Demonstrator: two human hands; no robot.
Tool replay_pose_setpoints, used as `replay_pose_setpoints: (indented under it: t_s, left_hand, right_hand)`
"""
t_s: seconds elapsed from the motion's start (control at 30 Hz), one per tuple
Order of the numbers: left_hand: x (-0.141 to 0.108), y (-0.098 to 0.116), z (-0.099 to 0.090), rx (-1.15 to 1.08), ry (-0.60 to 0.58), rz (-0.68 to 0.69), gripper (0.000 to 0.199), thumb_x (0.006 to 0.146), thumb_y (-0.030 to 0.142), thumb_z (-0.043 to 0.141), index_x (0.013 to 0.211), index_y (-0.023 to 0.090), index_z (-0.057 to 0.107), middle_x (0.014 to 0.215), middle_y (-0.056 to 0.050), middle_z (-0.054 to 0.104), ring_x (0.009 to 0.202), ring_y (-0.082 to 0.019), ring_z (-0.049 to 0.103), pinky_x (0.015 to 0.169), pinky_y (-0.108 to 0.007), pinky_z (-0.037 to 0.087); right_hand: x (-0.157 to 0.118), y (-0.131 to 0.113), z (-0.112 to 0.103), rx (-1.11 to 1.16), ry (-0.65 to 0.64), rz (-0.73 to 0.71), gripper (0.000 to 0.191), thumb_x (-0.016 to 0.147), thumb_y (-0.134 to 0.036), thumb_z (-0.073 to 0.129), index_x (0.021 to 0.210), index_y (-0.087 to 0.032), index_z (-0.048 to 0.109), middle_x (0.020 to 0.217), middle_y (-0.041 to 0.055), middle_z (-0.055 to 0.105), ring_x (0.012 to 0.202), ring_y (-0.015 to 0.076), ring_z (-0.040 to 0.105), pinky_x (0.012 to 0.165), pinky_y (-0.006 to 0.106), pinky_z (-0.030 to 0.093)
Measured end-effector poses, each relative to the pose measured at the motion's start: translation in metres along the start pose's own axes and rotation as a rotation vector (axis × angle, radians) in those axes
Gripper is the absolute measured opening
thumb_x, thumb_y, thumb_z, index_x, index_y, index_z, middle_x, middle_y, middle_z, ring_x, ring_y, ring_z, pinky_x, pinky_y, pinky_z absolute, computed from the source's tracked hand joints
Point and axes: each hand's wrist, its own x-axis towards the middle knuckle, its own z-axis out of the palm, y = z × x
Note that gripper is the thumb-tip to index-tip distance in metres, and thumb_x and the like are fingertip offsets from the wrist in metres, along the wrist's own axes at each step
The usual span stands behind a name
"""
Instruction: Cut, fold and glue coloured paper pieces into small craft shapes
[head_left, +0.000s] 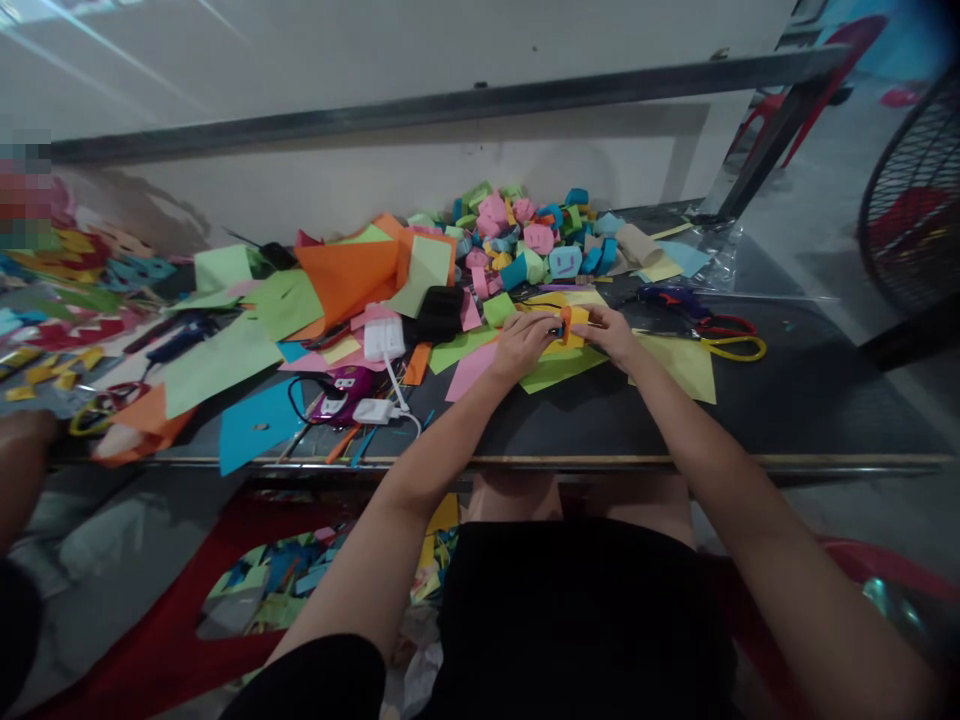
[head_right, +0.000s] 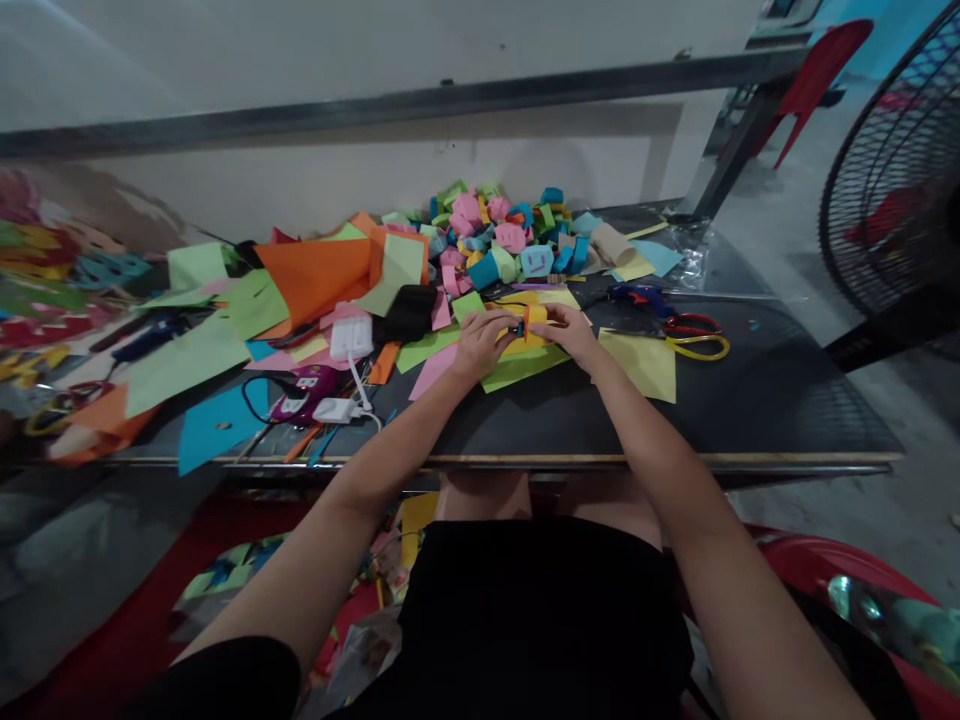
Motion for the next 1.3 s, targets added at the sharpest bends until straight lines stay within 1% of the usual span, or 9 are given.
replay_pose_setpoints:
  t_s: [0.13,0.27,0.43,0.67,0.8,0.93,1.03,1.17,1.3]
  left_hand:
    - [0.000,0.000,-0.001,0.013,-0.061,-0.015,0.029,0.106,0.037,0.048,0.106,0.019,0.071,0.108,-0.011,0.079,0.104,-0.018,0.073,0.089,-0.031,0.049]
    - [0.001,0.000,-0.005,0.048,-0.071,0.019,0.032,0.106,0.039,0.046,0.108,0.019,0.072,0.106,-0.011,0.079,0.105,-0.018,0.074,0.088,-0.031,0.051]
    - [0.002,0.001,-0.008,0.102,-0.047,0.046,0.033,0.105,0.040,0.048,0.110,0.019,0.074,0.106,-0.012,0.079,0.105,-0.019,0.075,0.085,-0.031,0.053]
    - [-0.002,-0.006,-0.003,0.110,0.028,0.080,0.032,0.102,0.044,0.054,0.109,0.021,0.076,0.093,-0.009,0.078,0.096,-0.018,0.074,0.082,-0.030,0.054]
    - [-0.004,-0.009,0.001,0.105,0.070,0.084,0.032,0.099,0.046,0.058,0.100,0.020,0.077,0.088,-0.009,0.077,0.090,-0.018,0.074,0.079,-0.030,0.055]
    - [-0.007,-0.010,0.003,0.051,0.064,0.097,0.024,0.099,0.040,0.061,0.093,0.022,0.077,0.096,-0.008,0.079,0.097,-0.019,0.075,0.081,-0.032,0.057]
    - [-0.008,-0.012,0.003,-0.036,0.078,0.139,0.018,0.099,0.033,0.062,0.107,0.024,0.076,0.103,-0.007,0.080,0.104,-0.019,0.074,0.086,-0.033,0.059]
    - [-0.006,-0.011,0.002,-0.032,0.037,0.135,0.025,0.103,0.030,0.056,0.120,0.025,0.072,0.113,-0.006,0.079,0.117,-0.020,0.071,0.096,-0.036,0.059]
    - [0.000,-0.002,0.000,0.054,-0.065,0.082,0.034,0.106,0.040,0.046,0.129,0.029,0.068,0.134,-0.008,0.071,0.132,-0.021,0.063,0.108,-0.041,0.055]
  right_hand:
    - [0.002,0.003,-0.002,0.014,-0.022,0.017,0.066,0.052,-0.053,0.094,0.106,-0.022,0.074,0.107,0.0059,0.078,0.092,0.0220,0.071,0.081,0.035,0.058]
    - [0.004,0.007,-0.005,0.029,-0.052,0.035,0.063,0.052,-0.052,0.095,0.104,-0.021,0.075,0.103,0.0055,0.078,0.092,0.0223,0.072,0.081,0.035,0.058]
    - [0.003,0.007,-0.006,0.035,-0.091,0.036,0.062,0.054,-0.055,0.094,0.103,-0.022,0.075,0.101,0.0052,0.078,0.087,0.0210,0.070,0.077,0.033,0.057]
    - [0.000,0.002,-0.003,0.027,-0.140,0.059,0.059,0.056,-0.057,0.093,0.099,-0.021,0.077,0.101,0.0051,0.078,0.088,0.0215,0.070,0.079,0.034,0.056]
    - [0.000,0.001,-0.002,0.027,-0.140,0.071,0.058,0.054,-0.055,0.094,0.098,-0.021,0.076,0.098,0.0044,0.078,0.086,0.0208,0.070,0.078,0.032,0.055]
    - [0.000,0.003,-0.002,0.038,-0.127,0.096,0.059,0.051,-0.053,0.095,0.096,-0.021,0.075,0.094,0.0035,0.077,0.083,0.0191,0.069,0.076,0.031,0.055]
    - [0.000,0.004,-0.002,0.062,-0.118,0.086,0.058,0.052,-0.053,0.095,0.096,-0.021,0.074,0.094,0.0032,0.077,0.085,0.0198,0.069,0.079,0.032,0.056]
    - [-0.001,0.003,0.002,0.141,-0.108,0.085,0.057,0.052,-0.052,0.095,0.095,-0.021,0.074,0.095,0.0033,0.078,0.087,0.0214,0.072,0.086,0.038,0.058]
    - [-0.003,0.000,0.006,0.287,-0.095,0.075,0.045,0.056,-0.049,0.092,0.091,-0.025,0.075,0.096,0.0017,0.080,0.095,0.0248,0.074,0.098,0.046,0.058]
